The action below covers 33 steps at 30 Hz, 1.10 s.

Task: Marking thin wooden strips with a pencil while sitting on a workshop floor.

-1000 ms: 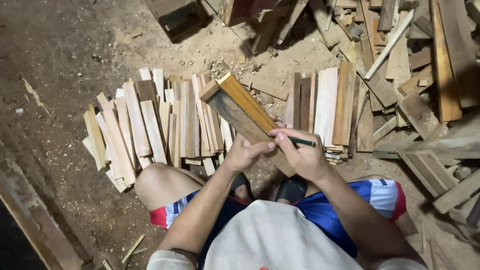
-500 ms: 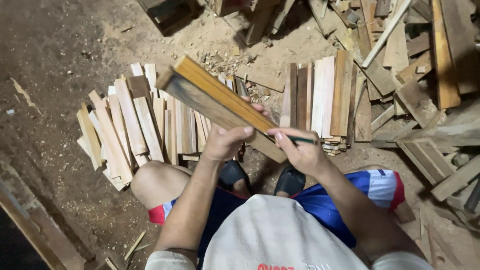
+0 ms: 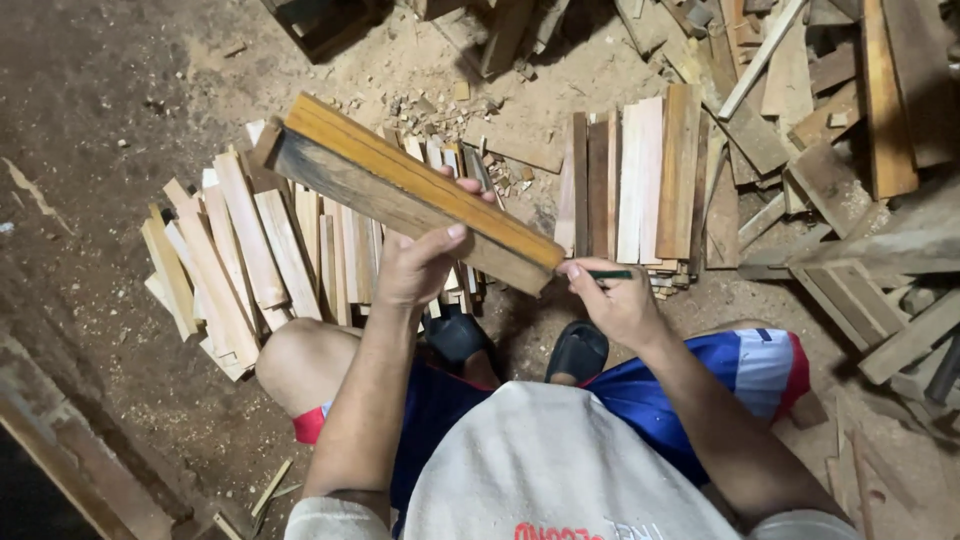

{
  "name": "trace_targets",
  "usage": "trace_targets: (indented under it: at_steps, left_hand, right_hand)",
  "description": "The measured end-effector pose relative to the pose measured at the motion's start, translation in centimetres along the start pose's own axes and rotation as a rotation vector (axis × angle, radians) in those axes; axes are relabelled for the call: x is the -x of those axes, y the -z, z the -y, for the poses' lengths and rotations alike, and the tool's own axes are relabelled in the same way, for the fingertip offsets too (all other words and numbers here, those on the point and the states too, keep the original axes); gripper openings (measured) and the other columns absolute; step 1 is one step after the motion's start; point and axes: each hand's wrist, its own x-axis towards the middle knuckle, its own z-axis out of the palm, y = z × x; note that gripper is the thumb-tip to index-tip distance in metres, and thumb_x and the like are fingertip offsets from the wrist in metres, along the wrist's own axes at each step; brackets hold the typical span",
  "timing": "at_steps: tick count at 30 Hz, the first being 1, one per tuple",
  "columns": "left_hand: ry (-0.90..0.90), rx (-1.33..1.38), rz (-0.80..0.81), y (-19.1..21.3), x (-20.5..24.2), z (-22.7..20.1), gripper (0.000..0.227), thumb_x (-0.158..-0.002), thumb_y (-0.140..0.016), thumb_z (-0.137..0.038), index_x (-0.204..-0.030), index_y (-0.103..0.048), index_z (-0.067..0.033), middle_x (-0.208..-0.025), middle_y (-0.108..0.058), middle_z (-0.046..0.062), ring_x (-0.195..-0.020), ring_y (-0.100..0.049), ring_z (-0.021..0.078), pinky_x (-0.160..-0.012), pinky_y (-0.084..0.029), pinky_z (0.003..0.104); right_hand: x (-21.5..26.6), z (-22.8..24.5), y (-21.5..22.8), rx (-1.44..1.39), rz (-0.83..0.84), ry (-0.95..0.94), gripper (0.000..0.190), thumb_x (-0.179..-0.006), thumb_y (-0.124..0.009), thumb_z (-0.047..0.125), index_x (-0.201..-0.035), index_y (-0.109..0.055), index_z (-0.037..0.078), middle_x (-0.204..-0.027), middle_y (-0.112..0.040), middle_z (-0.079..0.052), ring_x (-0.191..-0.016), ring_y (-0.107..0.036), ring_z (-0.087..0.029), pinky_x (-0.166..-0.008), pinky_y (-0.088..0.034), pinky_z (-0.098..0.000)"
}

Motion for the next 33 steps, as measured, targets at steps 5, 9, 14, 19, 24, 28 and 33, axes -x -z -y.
trace_targets:
  at_steps: [5,9,14,19,24,28,33]
  left_hand:
    - [-0.036,0.058,-0.037,0.0,-0.6,1.1,0.069,-0.079,-0.079,0.002,-0.139,-0.046,-0.0084,-0.131,-0.064,0.019,-0.123,-0.062,0.0391,-0.114,-0.043,0.058]
    - [0.044,0.073,-0.042,-1.2,0.0,3.2,0.070,-0.082,-0.079,-0.002,-0.142,-0.043,-0.0077,-0.134,-0.062,0.019,-0.124,-0.062,0.0375,-0.112,-0.046,0.056]
    - [0.071,0.113,0.023,-0.9,0.1,5.0,0.065,-0.094,-0.065,-0.042,-0.148,-0.043,-0.0114,-0.138,-0.060,0.020,-0.128,-0.060,0.0372,-0.107,-0.050,0.055]
    - [0.200,0.347,0.058,-0.4,0.0,5.9,0.092,-0.092,-0.028,-0.085,-0.147,-0.051,-0.0152,-0.138,-0.062,0.022,-0.130,-0.058,0.0396,-0.109,-0.048,0.061]
    - [0.255,0.508,-0.039,-0.6,0.0,7.0,0.075,-0.104,-0.035,-0.065,-0.144,-0.052,-0.0052,-0.135,-0.064,0.023,-0.127,-0.059,0.0425,-0.110,-0.047,0.059]
    - [0.256,0.508,-0.108,-0.9,-0.1,7.6,0.074,-0.103,-0.038,-0.065,-0.140,-0.055,-0.0036,-0.136,-0.063,0.023,-0.126,-0.061,0.0410,-0.109,-0.047,0.060]
    - [0.224,0.335,-0.018,-3.0,-0.4,6.8,0.088,-0.097,-0.026,-0.080,-0.154,-0.043,-0.0144,-0.147,-0.053,0.022,-0.131,-0.057,0.0400,-0.112,-0.045,0.060]
  right_hand:
    - [0.1,-0.6,-0.1,0.047,-0.165,0.159,0.016,-0.096,-0.069,0.010,-0.106,-0.081,0.008,-0.081,-0.078,-0.011,-0.065,-0.071,-0.024,-0.064,-0.057,-0.0340]
    - [-1.2,1.1,-2.6,0.292,-0.186,0.509,0.061,-0.074,-0.094,0.033,-0.124,-0.072,0.005,-0.106,-0.074,-0.014,-0.095,-0.067,-0.035,-0.085,-0.055,-0.0462]
    - [-1.0,0.1,-2.8,0.248,-0.194,0.463,0.049,-0.079,-0.091,0.030,-0.116,-0.073,0.004,-0.095,-0.073,-0.012,-0.088,-0.066,-0.034,-0.079,-0.054,-0.0444]
    - [-1.2,2.0,-0.3,-0.052,-0.281,0.145,0.049,-0.084,-0.088,0.023,-0.123,-0.068,-0.001,-0.107,-0.070,-0.020,-0.099,-0.066,-0.030,-0.089,-0.051,-0.0440]
    - [-0.8,2.7,1.6,-0.059,-0.457,0.046,0.050,-0.089,-0.088,0.021,-0.128,-0.065,-0.001,-0.104,-0.067,-0.015,-0.098,-0.061,-0.020,-0.091,-0.051,-0.0356]
    - [-0.2,-0.5,1.8,0.023,-0.456,0.069,0.051,-0.087,-0.090,0.019,-0.127,-0.068,-0.004,-0.107,-0.070,-0.022,-0.095,-0.065,-0.024,-0.086,-0.052,-0.0386]
    - [1.1,-1.6,0.2,0.274,-0.433,0.371,0.046,-0.081,-0.093,0.022,-0.113,-0.075,-0.005,-0.085,-0.067,-0.016,-0.076,-0.062,-0.033,-0.074,-0.050,-0.0404]
